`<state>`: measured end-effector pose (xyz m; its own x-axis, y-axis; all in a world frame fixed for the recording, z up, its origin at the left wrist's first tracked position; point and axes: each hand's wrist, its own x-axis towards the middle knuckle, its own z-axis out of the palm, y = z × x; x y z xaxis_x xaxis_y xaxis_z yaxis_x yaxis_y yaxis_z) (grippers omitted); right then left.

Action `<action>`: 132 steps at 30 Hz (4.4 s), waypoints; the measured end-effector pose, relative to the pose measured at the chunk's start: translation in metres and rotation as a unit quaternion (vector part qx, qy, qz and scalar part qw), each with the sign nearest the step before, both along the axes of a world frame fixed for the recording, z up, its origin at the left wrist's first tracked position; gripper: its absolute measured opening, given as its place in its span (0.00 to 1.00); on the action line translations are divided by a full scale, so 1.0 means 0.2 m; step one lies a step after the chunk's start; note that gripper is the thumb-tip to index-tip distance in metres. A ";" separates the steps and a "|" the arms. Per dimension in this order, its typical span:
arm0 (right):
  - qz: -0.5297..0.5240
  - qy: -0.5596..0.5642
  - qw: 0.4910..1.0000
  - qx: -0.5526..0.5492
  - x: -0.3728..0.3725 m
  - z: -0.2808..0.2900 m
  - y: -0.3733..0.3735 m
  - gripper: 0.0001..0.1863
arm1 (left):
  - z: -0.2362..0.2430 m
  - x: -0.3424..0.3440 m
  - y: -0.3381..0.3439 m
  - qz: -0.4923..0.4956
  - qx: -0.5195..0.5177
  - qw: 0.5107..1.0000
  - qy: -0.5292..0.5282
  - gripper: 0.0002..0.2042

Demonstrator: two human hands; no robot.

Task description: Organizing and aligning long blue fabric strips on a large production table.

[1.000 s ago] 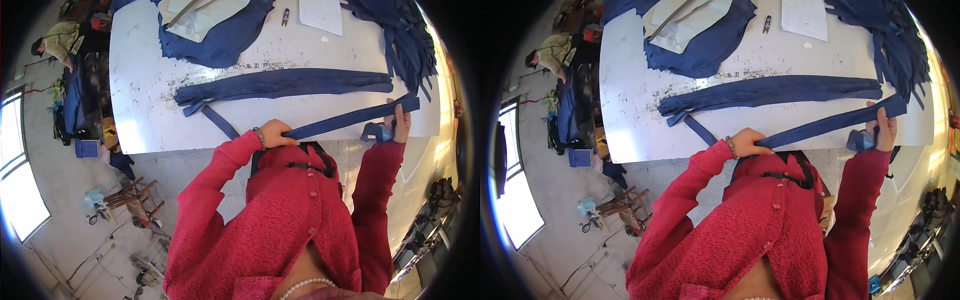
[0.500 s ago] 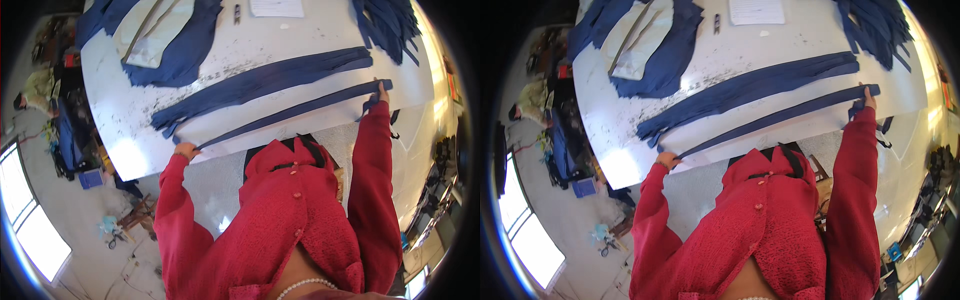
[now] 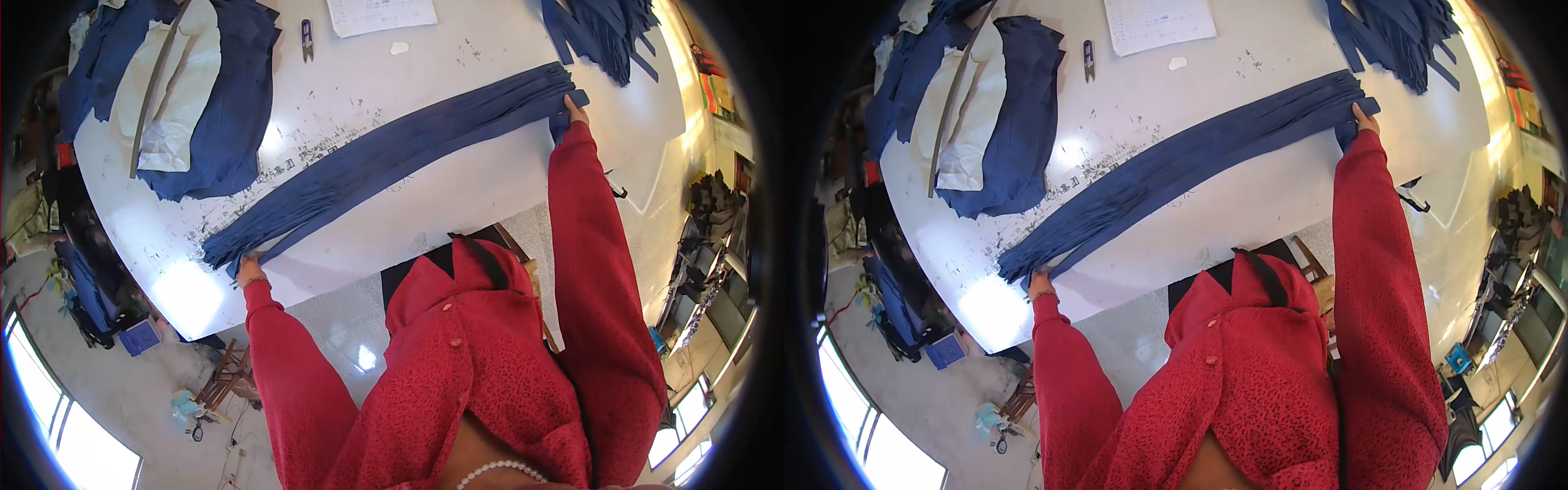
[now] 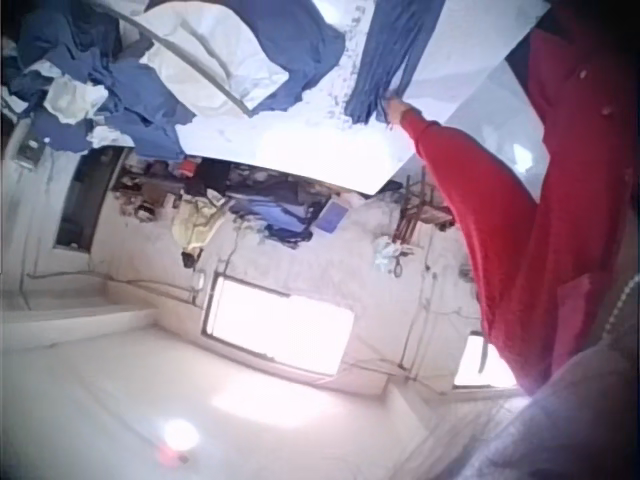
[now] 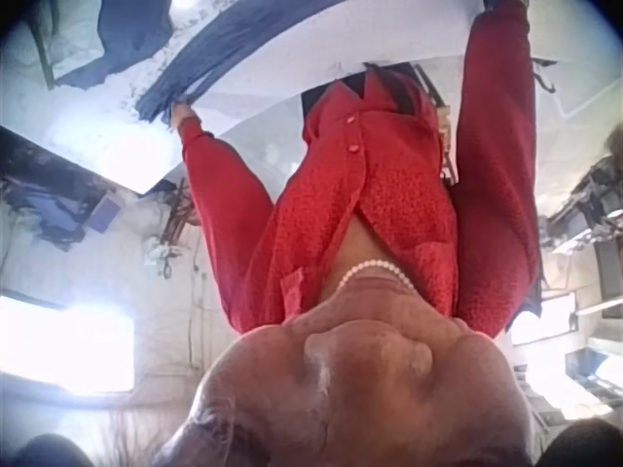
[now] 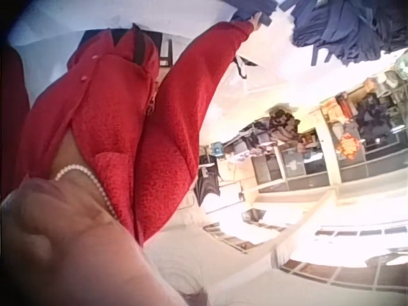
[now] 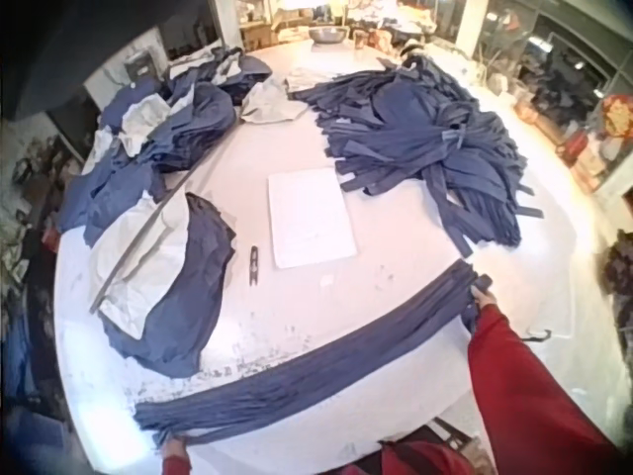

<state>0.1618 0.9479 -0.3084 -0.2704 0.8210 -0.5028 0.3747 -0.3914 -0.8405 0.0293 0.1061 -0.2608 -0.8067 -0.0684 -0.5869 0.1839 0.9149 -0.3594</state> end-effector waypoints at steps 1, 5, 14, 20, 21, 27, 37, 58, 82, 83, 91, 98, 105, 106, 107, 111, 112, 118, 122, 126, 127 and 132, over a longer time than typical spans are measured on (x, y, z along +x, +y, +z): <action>0.017 -0.050 0.998 0.025 0.00 -0.02 0.00 0.24 | 0.00 0.00 0.02 0.031 0.000 0.999 0.018 0.13; 0.063 -0.094 0.991 0.066 -0.03 -0.08 0.06 0.25 | 0.05 0.01 0.08 0.093 -0.037 0.993 0.068 0.14; -0.038 -0.302 0.898 0.317 -0.03 -0.05 0.06 0.42 | 0.01 0.01 0.19 0.297 -0.060 0.889 0.343 0.29; 0.251 -0.129 0.918 0.279 0.05 0.18 -0.46 0.10 | -0.27 0.40 0.35 0.378 0.185 0.800 0.428 0.35; 0.354 -0.171 0.885 0.249 0.07 0.18 -0.61 0.08 | -0.29 0.45 0.48 0.404 0.236 0.790 0.397 0.34; 0.564 -0.135 0.771 0.263 -0.15 0.22 -0.93 0.13 | -0.25 0.24 0.83 0.330 0.303 0.799 0.401 0.31; 0.491 -0.027 0.862 0.123 -0.22 0.05 -0.74 0.08 | -0.18 0.11 0.47 0.271 0.353 0.800 0.403 0.27; 0.448 0.079 0.873 0.180 -0.10 0.67 -2.16 0.07 | 0.83 0.58 1.39 0.337 0.703 0.612 -0.131 0.18; 0.737 0.036 0.668 -0.102 0.04 1.02 -2.06 0.09 | 0.83 0.18 -0.17 0.271 0.675 0.599 0.334 0.06; 0.738 0.041 0.664 -0.116 0.04 1.02 -2.05 0.09 | 0.77 0.18 -0.26 0.303 0.654 0.597 0.352 0.07; 0.793 0.044 0.608 -0.027 -0.07 1.14 -2.37 0.11 | 0.73 0.31 0.25 0.033 0.631 0.750 0.194 0.23; 0.764 0.048 0.630 -0.130 -0.11 1.13 -2.38 0.10 | 0.74 0.40 0.70 0.161 0.747 0.587 -0.266 0.08; 0.803 -0.044 0.590 -0.079 -0.01 0.97 -2.16 0.13 | 0.78 0.25 0.53 0.103 0.705 0.678 -0.184 0.10; 0.803 -0.054 0.589 -0.070 -0.01 0.97 -2.12 0.14 | 0.77 0.21 0.47 0.085 0.684 0.707 -0.158 0.11; 0.803 -0.062 0.589 -0.060 0.00 0.97 -2.07 0.15 | 0.76 0.17 0.42 0.067 0.661 0.736 -0.131 0.12; 0.725 -0.079 0.662 -0.173 -0.02 1.15 -2.00 0.09 | 0.79 0.09 0.21 0.093 0.606 0.785 -0.084 0.11; 0.723 -0.070 0.667 -0.164 -0.04 1.15 -1.99 0.09 | 0.78 0.08 0.17 0.098 0.595 0.794 -0.076 0.12; 0.744 -0.036 0.663 -0.076 -0.11 1.00 -1.91 0.11 | 0.65 0.09 -0.01 0.076 0.507 0.859 -0.015 0.16; 0.761 -0.066 0.645 -0.010 -0.14 0.98 -1.93 0.12 | 0.52 0.16 -0.07 0.056 0.429 0.901 -0.017 0.16; 0.774 -0.069 0.628 0.032 -0.13 0.93 -2.03 0.12 | 0.45 0.22 0.08 -0.115 0.279 0.953 -0.023 0.14; 0.779 -0.051 0.624 0.031 -0.13 0.93 -2.08 0.12 | 0.46 0.25 0.18 -0.117 0.361 0.925 -0.019 0.15; 0.788 -0.012 0.615 -0.003 -0.11 0.93 -2.26 0.12 | 0.60 0.41 0.78 -0.025 0.749 0.648 -0.134 0.22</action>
<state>0.1397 0.4950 -0.1220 -0.7199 -0.4543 -0.5248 0.3056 0.4714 -0.8273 0.1121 0.2618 -0.1414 -0.6411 0.7628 -0.0840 0.0986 0.1905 0.9767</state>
